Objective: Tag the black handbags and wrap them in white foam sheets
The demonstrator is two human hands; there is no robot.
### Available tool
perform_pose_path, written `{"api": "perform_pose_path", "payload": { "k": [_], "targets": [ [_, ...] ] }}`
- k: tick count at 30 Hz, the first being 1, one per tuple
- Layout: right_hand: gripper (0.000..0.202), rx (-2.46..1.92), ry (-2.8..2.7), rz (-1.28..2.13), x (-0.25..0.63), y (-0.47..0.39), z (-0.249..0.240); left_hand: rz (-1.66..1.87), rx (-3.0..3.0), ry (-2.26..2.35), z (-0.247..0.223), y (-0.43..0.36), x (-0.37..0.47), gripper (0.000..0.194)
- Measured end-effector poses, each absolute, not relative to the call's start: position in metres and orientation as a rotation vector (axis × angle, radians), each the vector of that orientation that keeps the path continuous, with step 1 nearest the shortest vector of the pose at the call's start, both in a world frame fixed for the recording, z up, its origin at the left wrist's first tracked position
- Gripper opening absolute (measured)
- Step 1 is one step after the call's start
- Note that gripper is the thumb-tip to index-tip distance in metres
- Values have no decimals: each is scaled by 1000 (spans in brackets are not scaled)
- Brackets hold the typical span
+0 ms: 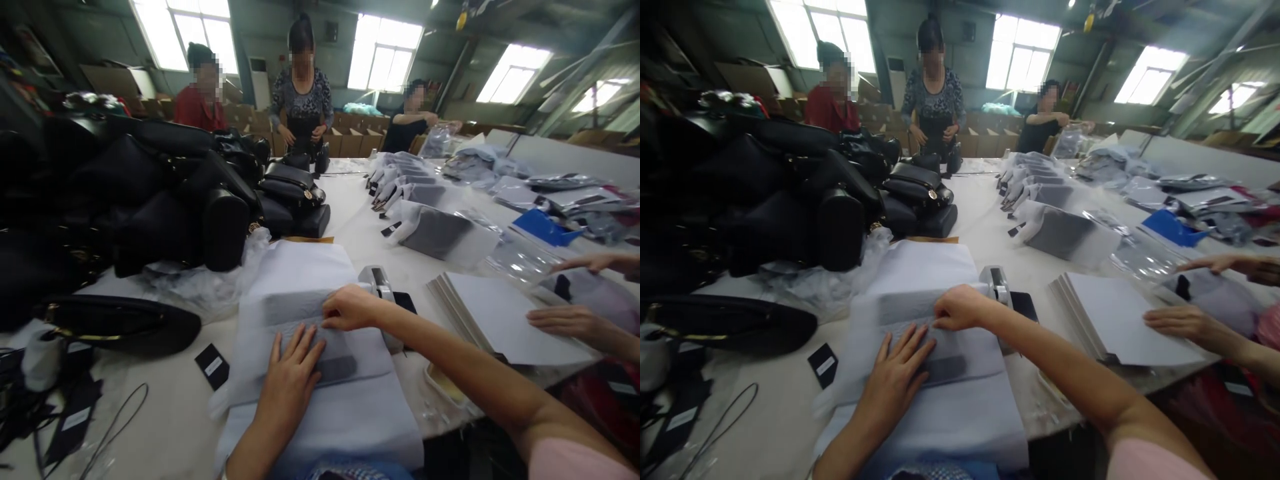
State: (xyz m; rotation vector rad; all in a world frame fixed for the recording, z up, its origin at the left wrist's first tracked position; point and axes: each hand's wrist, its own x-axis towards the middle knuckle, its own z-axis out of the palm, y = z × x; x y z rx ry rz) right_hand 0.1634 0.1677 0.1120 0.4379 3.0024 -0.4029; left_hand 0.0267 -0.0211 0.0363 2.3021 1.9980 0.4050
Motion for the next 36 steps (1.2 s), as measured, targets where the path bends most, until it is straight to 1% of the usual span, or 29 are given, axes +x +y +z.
{"api": "perform_pose_path", "payload": {
  "k": [3,4,6,7,8,9,12,14,16,19,20,23,27,30,33,34,36],
  "targets": [
    [25,472,2863,-83,145,171,114,378,2285,2006,36,-20,27,60],
    [31,494,2842,-16,142,172,116,373,2280,2010,36,-20,28,61],
    [50,604,2826,58,141,175,118,363,2274,2011,37,-20,28,62],
    [60,708,2827,64,144,178,119,356,2272,2007,38,-20,27,62],
    [65,841,2830,58,149,182,119,349,2270,2002,39,-20,27,61],
    [63,982,2828,47,156,186,118,343,2268,1996,40,-20,27,61],
    [39,1353,2794,49,198,193,112,349,2260,1987,42,-22,27,60],
    [32,1613,2805,7,236,189,103,372,2262,1989,42,-23,27,60],
    [34,1954,2863,-192,273,179,88,397,2270,1993,41,-24,27,59],
    [39,2360,2806,-802,312,156,61,413,2285,1999,39,-24,27,59],
    [39,2430,2727,-998,318,148,53,412,2289,1999,38,-24,27,58],
    [41,2517,2508,-1442,317,132,35,409,2303,1995,38,-25,27,57],
    [39,2614,2337,-1964,302,117,36,403,2307,2000,39,-26,26,56],
    [36,2720,2358,-2091,298,99,45,398,2309,1994,40,-26,26,56],
    [34,2832,2330,-2105,301,75,47,409,2321,1988,40,-26,26,56],
    [36,2857,2259,-2141,302,68,46,411,2325,1985,39,-25,25,56],
    [39,2847,2033,-2339,304,56,39,413,2333,1981,38,-25,25,57]
  ]
}}
